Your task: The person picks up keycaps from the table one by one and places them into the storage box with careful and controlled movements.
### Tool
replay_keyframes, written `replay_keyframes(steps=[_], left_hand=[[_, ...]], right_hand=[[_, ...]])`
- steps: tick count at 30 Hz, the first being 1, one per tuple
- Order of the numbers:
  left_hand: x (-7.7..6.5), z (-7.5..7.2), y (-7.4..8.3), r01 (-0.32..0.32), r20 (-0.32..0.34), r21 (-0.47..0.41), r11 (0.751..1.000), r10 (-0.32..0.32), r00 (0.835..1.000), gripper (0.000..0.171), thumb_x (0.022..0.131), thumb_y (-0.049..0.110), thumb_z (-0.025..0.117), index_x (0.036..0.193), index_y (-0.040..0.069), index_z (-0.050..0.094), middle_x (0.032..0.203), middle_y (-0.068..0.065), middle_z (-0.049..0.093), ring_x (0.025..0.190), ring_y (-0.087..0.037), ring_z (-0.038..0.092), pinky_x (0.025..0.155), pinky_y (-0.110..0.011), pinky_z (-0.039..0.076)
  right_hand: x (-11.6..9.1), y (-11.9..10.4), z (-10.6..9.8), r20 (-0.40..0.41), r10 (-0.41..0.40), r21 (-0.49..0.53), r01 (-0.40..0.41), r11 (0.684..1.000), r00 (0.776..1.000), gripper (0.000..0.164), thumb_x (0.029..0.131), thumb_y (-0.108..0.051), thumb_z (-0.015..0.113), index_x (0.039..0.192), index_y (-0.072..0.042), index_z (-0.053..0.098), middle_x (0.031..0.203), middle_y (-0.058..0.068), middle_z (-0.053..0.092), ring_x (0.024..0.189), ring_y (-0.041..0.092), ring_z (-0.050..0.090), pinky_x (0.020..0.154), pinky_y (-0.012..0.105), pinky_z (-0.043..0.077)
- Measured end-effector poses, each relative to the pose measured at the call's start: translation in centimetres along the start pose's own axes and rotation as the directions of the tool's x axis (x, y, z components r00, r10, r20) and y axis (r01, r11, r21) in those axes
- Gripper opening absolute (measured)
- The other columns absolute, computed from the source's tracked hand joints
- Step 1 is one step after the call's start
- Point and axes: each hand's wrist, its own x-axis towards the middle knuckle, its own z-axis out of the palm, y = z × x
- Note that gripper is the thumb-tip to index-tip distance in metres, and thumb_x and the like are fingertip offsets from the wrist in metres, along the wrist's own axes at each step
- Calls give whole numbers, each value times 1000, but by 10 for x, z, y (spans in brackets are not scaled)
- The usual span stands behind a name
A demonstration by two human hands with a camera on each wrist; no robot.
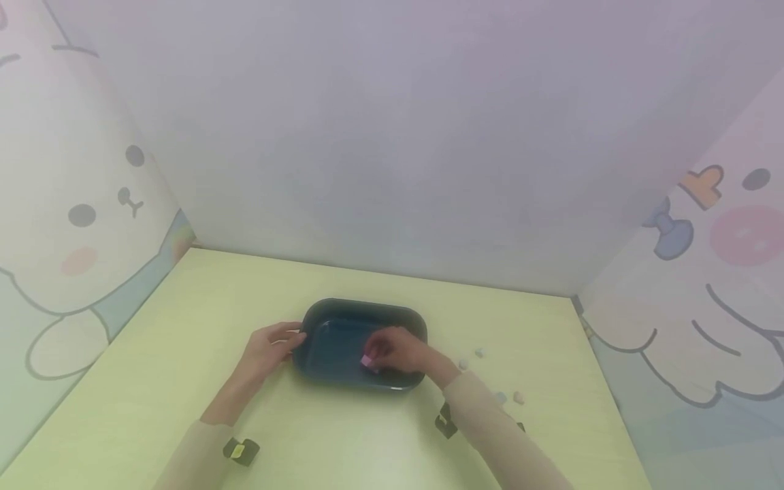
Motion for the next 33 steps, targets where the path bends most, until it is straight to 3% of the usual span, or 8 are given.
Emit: replay_keyframes(steps=[7,33], left_hand=[[0,0,0,-1,2,5,1000,1,1000,34,97,13,72,128,-2,67,107,-17,69,88,-27,68,67,-24,55],[0,-1,0,-1,9,-11,1000,1,1000,34,98,11,71,128,-3,67,105,-17,68,88,-28,68,68,-26,55]], right_hand=[[2,2,7,30,30,-17,-30,999,999,17,93,-7,77,109,-5,72,95,-2,69,86,5,64,81,23,55],[-1,-5,12,71,7,-79,-2,997,997,15,94,-4,74,109,-1,72,95,1,71,85,3,64,78,22,54]])
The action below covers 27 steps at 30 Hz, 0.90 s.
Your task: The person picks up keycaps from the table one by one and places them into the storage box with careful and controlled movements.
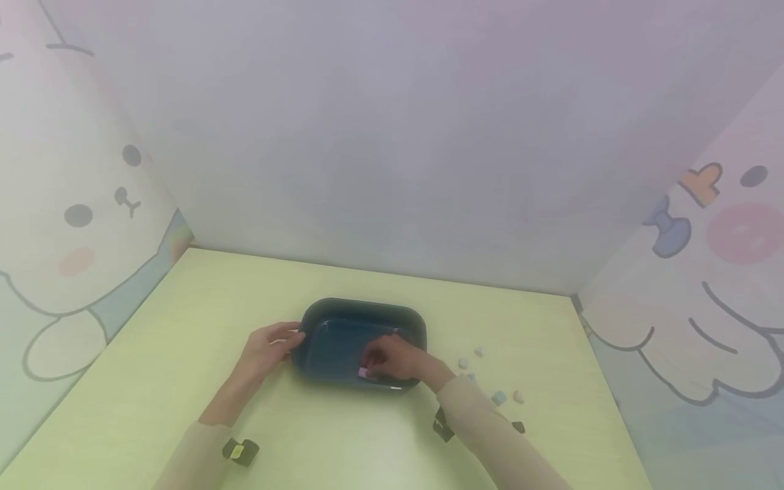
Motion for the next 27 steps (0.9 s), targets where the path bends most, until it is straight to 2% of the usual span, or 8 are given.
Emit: replay_keyframes(steps=[7,14,21,27], left_hand=[[-1,-1,1,8,5,-20,1000,-8,1000,34,97,11,71,128,-3,67,105,-15,67,87,-29,67,69,-26,56],[-1,-2,1,0,3,-9,1000,0,1000,33,98,11,71,128,-3,67,105,-16,67,89,-30,68,69,-26,55],[-1,-3,0,9,-1,-5,1000,-9,1000,34,98,11,71,128,-2,67,106,-16,68,90,-30,67,69,-27,56],[-1,-4,0,12,0,-7,1000,-12,1000,34,98,12,71,129,-2,67,106,-15,68,89,-28,67,71,-29,57]], right_hand=[[-2,0,-1,-14,-12,-27,11,1000,1000,12,96,-6,72,108,-3,73,93,-1,71,83,3,62,77,23,53],[-5,0,-3,-89,-63,-100,54,993,994,13,98,-10,70,110,-4,73,100,1,72,83,3,61,76,24,53],[-8,1,-5,-159,-111,-47,104,993,981,14,98,-9,70,110,-3,73,99,1,72,88,6,65,80,27,56],[-12,5,-6,-217,-149,-70,136,988,965,13,97,-7,71,110,-3,72,99,2,72,88,7,66,79,26,57]])
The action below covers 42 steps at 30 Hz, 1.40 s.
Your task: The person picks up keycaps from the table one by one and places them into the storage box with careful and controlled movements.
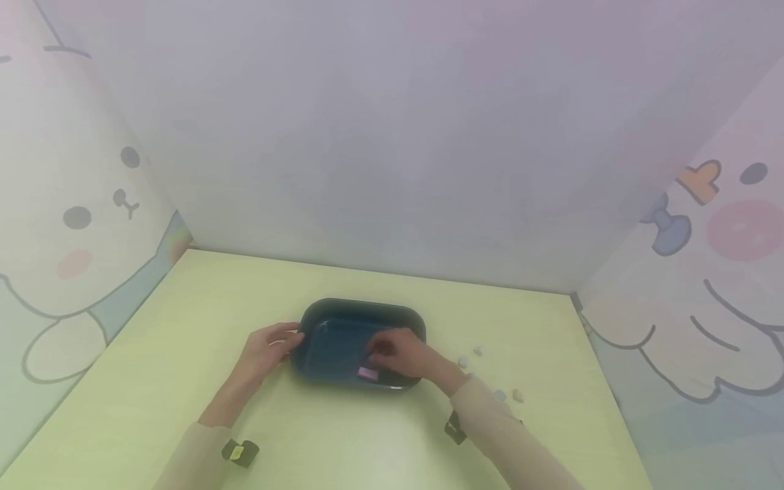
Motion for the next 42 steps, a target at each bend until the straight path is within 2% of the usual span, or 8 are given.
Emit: replay_keyframes(steps=[7,14,20,30,37,42], left_hand=[[1,0,-2,6,0,2,1000,-6,1000,34,98,13,72,129,-2,67,106,-15,68,90,-29,67,70,-28,56],[0,-1,-3,4,-1,-6,1000,-4,1000,34,98,13,72,128,-2,67,106,-15,68,91,-30,68,68,-26,56],[-1,0,-2,3,-5,-4,1000,-3,1000,34,98,12,71,128,-2,67,106,-16,68,91,-32,68,67,-25,55],[-3,1,-1,13,-6,-7,1000,-13,1000,34,98,12,71,128,-3,67,106,-17,68,92,-33,67,66,-24,54],[-2,0,-1,5,-5,-19,1000,-5,1000,33,97,10,71,128,-3,67,103,-15,68,91,-33,67,65,-24,54],[-2,0,-1,3,-3,-20,1000,-3,1000,33,97,10,71,127,-3,67,103,-15,69,90,-32,67,64,-24,54]], right_hand=[[-4,0,-4,-34,52,24,-52,998,998,17,97,-11,73,112,-4,72,102,-1,72,90,6,66,80,26,57],[-10,2,-7,-88,31,35,-28,999,996,20,96,-10,74,114,-2,71,104,1,72,91,7,68,79,26,58],[-17,2,-11,-113,64,45,-59,997,992,22,96,-12,74,115,-2,71,105,3,73,91,7,67,79,26,58],[-30,-2,-19,-197,104,54,-95,994,975,21,95,-10,74,116,-6,71,104,-2,72,87,7,66,77,27,58],[-36,1,-24,-241,95,66,-81,995,966,22,95,-10,75,116,-4,71,101,-2,73,84,7,67,73,26,58],[-42,4,-27,-254,114,107,-89,990,960,20,96,-12,74,116,-10,71,103,-4,72,88,9,68,76,27,59]])
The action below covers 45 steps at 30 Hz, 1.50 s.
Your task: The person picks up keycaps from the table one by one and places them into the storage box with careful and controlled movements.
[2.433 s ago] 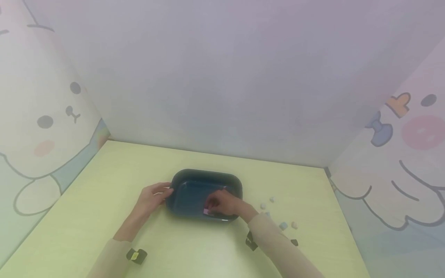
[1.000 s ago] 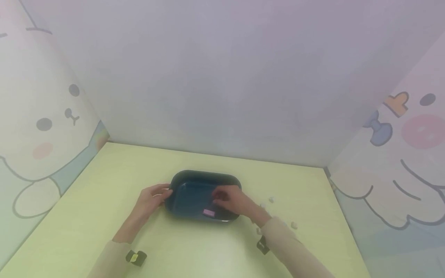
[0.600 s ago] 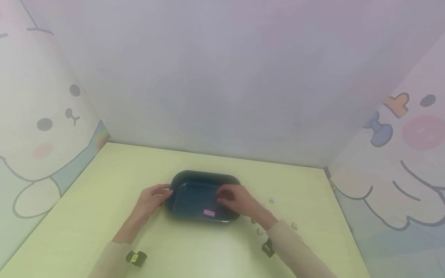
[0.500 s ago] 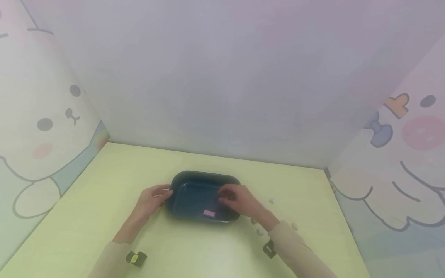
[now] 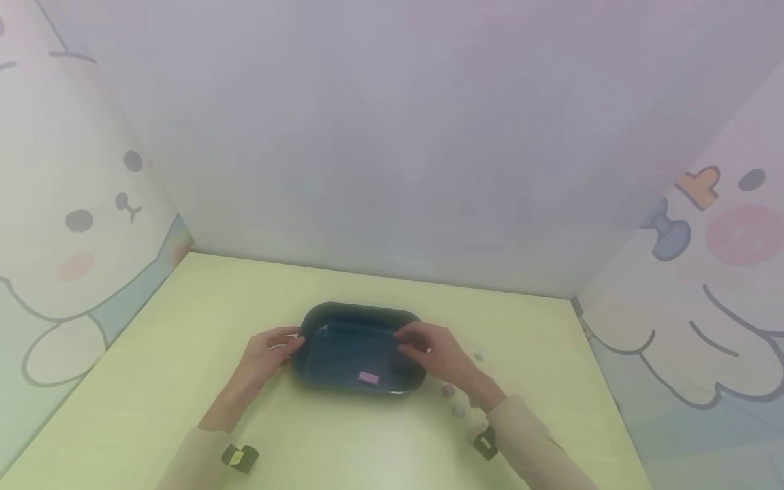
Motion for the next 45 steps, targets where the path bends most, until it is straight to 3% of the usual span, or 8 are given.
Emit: replay_keyframes(steps=[13,24,28,35,41,45], left_hand=[[-1,1,1,-1,-3,14,1000,2,1000,33,98,11,71,128,-3,67,105,-16,69,89,-30,67,65,-25,54],[0,2,-1,-20,-4,-2,1000,20,1000,33,98,10,71,127,-5,67,103,-17,68,84,-28,68,64,-25,55],[1,2,-1,-17,-8,-5,1000,17,1000,33,97,10,72,126,-4,67,101,-15,68,82,-27,67,64,-25,55],[1,2,0,-2,-4,-3,1000,2,1000,34,97,11,72,128,-4,67,102,-15,68,82,-25,66,64,-25,55],[-1,1,-1,-21,5,-1,1000,21,1000,36,97,13,73,129,-5,66,105,-16,69,82,-20,67,65,-27,55],[-1,1,-3,-32,11,-8,999,32,999,37,97,13,73,129,-5,66,106,-16,69,83,-22,68,66,-28,56]], right_hand=[[-15,6,-12,-96,47,-8,-48,999,994,23,94,-5,74,117,-4,70,111,9,73,97,17,68,83,32,59],[-23,-22,-26,-154,40,-46,-48,998,987,19,91,5,73,110,2,69,101,14,72,90,24,69,79,31,59],[-28,-11,-27,-172,61,-48,-70,996,983,20,92,5,72,111,4,68,103,15,71,91,22,69,79,30,59],[-35,28,-24,-202,76,-39,-85,996,976,21,94,-2,73,114,-2,69,107,12,72,94,15,69,80,27,58],[-43,35,-25,-199,77,-20,-83,996,977,17,96,-9,73,113,-9,69,105,3,72,94,13,68,80,26,58],[-48,39,-26,-202,73,-26,-80,996,977,17,97,-10,72,114,-9,69,106,7,72,95,11,68,82,24,57]])
